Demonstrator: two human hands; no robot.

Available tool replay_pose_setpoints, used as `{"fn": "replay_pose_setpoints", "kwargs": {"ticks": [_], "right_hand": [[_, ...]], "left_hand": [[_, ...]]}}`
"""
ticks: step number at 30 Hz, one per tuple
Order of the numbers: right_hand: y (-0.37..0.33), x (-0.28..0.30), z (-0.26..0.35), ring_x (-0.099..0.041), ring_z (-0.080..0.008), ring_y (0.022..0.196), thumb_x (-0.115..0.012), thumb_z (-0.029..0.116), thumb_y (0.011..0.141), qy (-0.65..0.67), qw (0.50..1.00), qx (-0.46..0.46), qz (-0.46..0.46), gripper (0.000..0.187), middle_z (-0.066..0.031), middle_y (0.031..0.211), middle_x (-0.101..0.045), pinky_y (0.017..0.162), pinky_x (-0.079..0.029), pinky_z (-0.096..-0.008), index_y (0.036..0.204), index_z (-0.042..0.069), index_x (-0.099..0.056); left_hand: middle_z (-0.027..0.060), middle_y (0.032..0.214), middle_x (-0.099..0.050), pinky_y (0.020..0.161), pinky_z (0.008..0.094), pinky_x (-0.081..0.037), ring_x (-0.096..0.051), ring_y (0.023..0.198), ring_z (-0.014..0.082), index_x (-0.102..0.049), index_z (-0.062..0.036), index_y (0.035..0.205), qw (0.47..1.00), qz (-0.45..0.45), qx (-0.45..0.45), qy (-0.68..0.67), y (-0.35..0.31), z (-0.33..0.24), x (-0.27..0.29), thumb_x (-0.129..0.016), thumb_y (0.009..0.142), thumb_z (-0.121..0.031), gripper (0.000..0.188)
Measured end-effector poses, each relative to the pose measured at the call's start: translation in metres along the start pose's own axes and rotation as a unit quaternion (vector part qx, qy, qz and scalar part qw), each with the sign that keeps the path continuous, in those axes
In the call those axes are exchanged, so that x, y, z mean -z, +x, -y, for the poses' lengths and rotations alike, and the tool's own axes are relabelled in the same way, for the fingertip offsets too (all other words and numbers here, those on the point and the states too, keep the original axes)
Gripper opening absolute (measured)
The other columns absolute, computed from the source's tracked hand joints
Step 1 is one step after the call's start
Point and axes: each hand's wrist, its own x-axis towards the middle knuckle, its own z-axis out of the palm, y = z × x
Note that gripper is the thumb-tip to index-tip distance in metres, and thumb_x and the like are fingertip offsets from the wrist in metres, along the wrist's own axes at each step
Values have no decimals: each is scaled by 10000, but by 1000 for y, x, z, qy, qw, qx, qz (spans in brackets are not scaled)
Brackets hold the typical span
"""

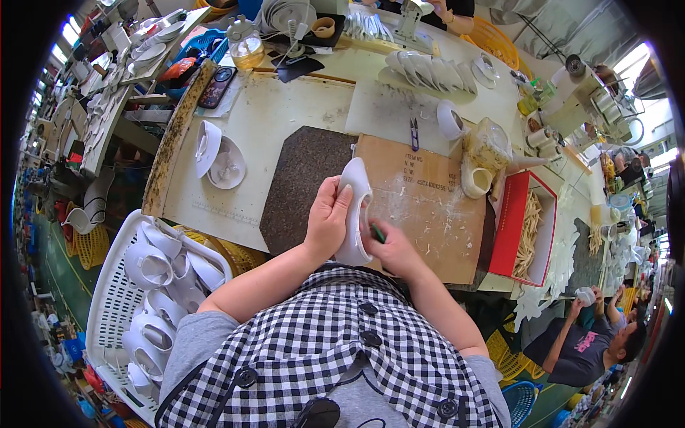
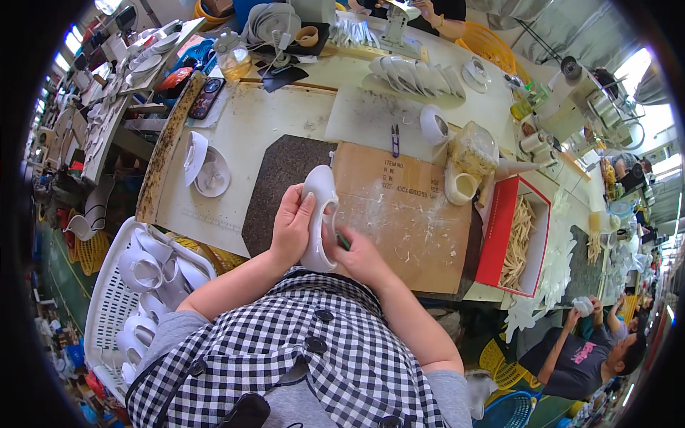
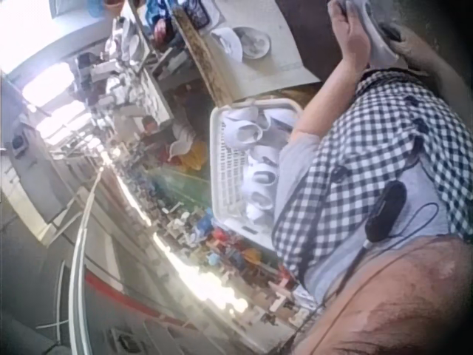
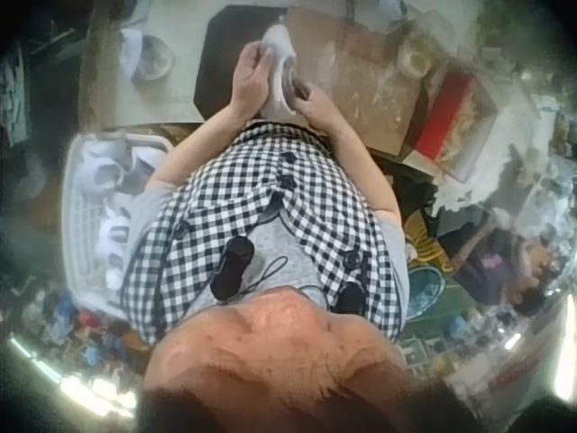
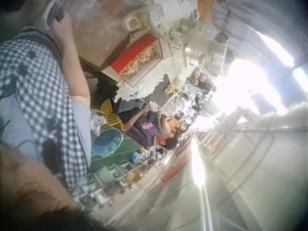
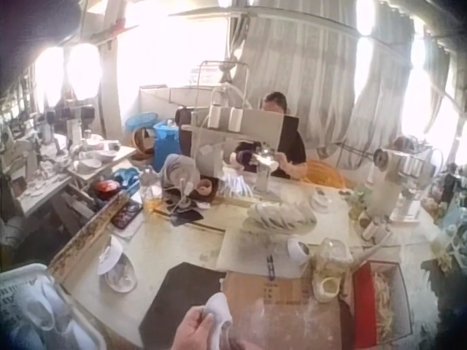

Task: Applying glue to shoe upper components using a brush in a manufacturing setting.

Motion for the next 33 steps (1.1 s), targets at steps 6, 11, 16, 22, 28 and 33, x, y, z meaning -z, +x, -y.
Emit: {"fn": "replay_pose_setpoints", "kwargs": {"ticks": [6,11,16,22,28,33], "right_hand": [[-13,70,-34,-583,-173,914,-458,371,961,-80,989,-20,-123,475,-100,1031,-623,840,-457,-308,1262,5,-497],[-45,160,-68,-577,-135,864,-341,381,998,-80,962,72,-249,458,-90,973,-613,781,-464,-263,1198,20,-540],[-50,214,-43,-575,-106,841,-452,256,979,64,904,100,-411,294,-57,994,-595,712,-459,-189,1124,28,-568],[-25,264,-40,-604,-139,863,-587,39,873,-122,874,136,-451,245,-80,1000,-623,759,-493,-248,1116,11,-570],[10,270,-45,-636,-235,827,-576,61,871,-251,850,126,-446,193,-171,955,-636,745,-478,-288,1059,20,-592],[7,265,-40,-628,-188,777,-558,87,894,-143,853,130,-484,186,-121,916,-632,703,-489,-280,1064,12,-567]], "left_hand": [[73,897,-604,730,273,-470,-580,790,127,-499,-28,1078,953,-33,-92,288,30,52,6,-443,967,-131,161],[75,926,-604,727,259,-485,-602,819,119,-479,-20,1133,947,-61,-21,315,53,115,26,-433,954,-96,200],[106,988,-597,727,278,-501,-629,788,166,-459,12,1130,981,-84,32,173,52,105,9,-408,954,-83,206],[128,1012,-585,675,292,-527,-649,741,188,-414,17,1162,984,-98,34,148,40,50,-14,-366,958,-70,227],[126,1009,-584,684,295,-525,-647,746,182,-410,18,1163,978,-80,31,190,71,64,-20,-348,945,-55,237],[117,1021,-575,732,295,-515,-644,809,179,-407,11,1176,972,-52,40,226,92,84,-13,-350,929,-46,260]]}}
